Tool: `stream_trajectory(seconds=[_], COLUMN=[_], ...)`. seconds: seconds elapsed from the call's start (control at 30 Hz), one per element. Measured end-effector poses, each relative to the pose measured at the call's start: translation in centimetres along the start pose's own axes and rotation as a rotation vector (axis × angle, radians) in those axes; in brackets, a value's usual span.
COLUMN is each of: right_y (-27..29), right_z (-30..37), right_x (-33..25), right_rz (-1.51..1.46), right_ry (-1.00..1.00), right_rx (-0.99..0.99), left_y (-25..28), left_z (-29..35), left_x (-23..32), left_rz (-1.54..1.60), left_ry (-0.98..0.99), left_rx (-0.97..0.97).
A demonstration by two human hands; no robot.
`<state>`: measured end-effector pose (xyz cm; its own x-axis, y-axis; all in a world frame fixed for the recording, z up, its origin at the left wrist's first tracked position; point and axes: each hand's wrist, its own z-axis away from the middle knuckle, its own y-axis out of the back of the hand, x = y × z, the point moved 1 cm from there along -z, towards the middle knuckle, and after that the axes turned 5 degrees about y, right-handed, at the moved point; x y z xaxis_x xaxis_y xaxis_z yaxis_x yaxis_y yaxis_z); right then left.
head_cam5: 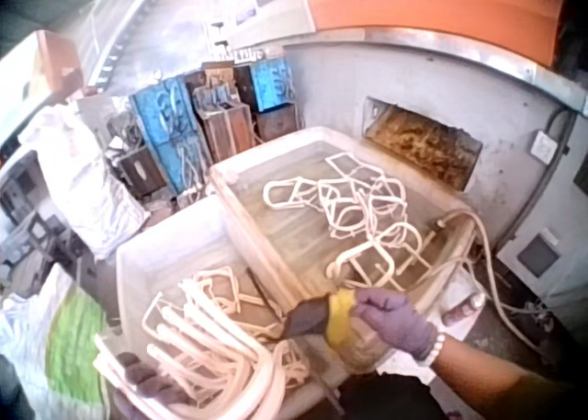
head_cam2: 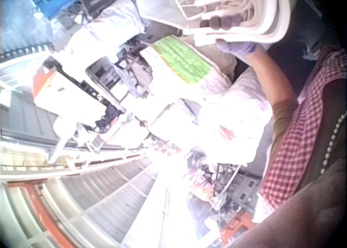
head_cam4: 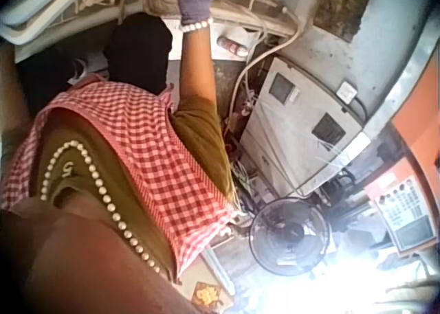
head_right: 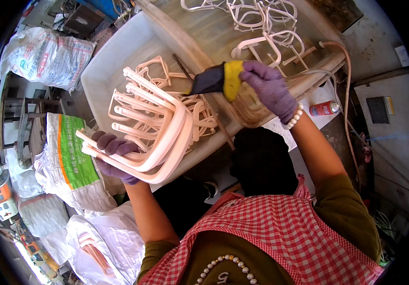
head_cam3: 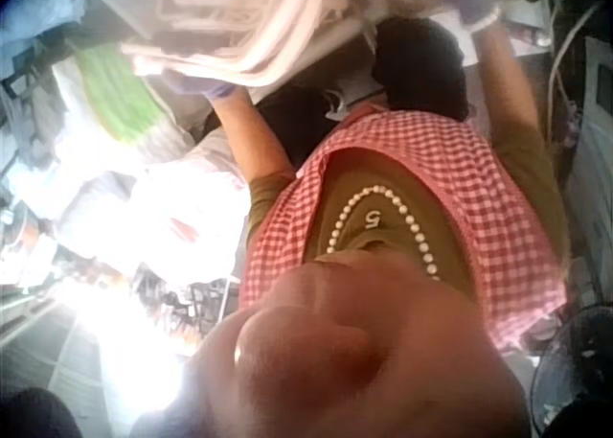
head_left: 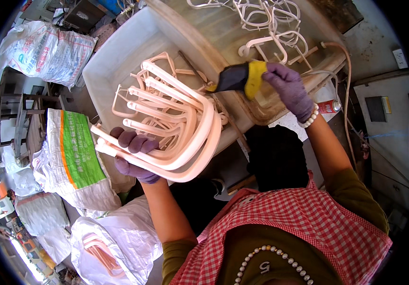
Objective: The person assembles plastic hangers by picking up individual parts from a bin, snapping them together, and placing the completed hangers into a large white bag. The person uses a yellow sponge to wipe the assembled hangers before bagging them.
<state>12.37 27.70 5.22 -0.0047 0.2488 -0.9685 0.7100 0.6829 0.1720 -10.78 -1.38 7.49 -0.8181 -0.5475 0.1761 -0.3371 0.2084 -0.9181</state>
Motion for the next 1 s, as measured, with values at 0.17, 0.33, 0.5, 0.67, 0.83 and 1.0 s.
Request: stream_trajectory(seconds=[0.17, 0.33, 0.5, 0.67, 0.83, 1.0], right_y=[4.5, 8.3, 9.9, 9.9, 9.0, 9.2], right_z=[1.7, 6.1, 11.9, 12.3, 8.9, 8.2], right_x=[1.9, 8.5, 13.0, 11.7, 8.0, 9.0], right_rz=[-0.162, 0.292, 0.312, 0.275, -0.225, -0.243], right_ry=[-0.283, -0.534, -0.896, -0.666, -0.465, -0.694], right_rx=[0.102, 0.096, 0.199, 0.250, 0.284, 0.330], left_y=[-0.3, -0.1, 0.5, 2.1, 2.6, 1.5], left_z=[-0.1, 0.0, 0.1, 0.8, 3.2, 3.3], left_x=[0.8, 0.6, 1.3, 3.1, 5.7, 4.9], left_rz=[0.045, -0.080, -0.455, -0.487, -0.487, -0.441], left_ry=[0.024, -0.128, -0.243, -0.280, -0.269, -0.246], left_rx=[-0.038, 0.179, 0.539, 0.750, 0.784, 0.839])
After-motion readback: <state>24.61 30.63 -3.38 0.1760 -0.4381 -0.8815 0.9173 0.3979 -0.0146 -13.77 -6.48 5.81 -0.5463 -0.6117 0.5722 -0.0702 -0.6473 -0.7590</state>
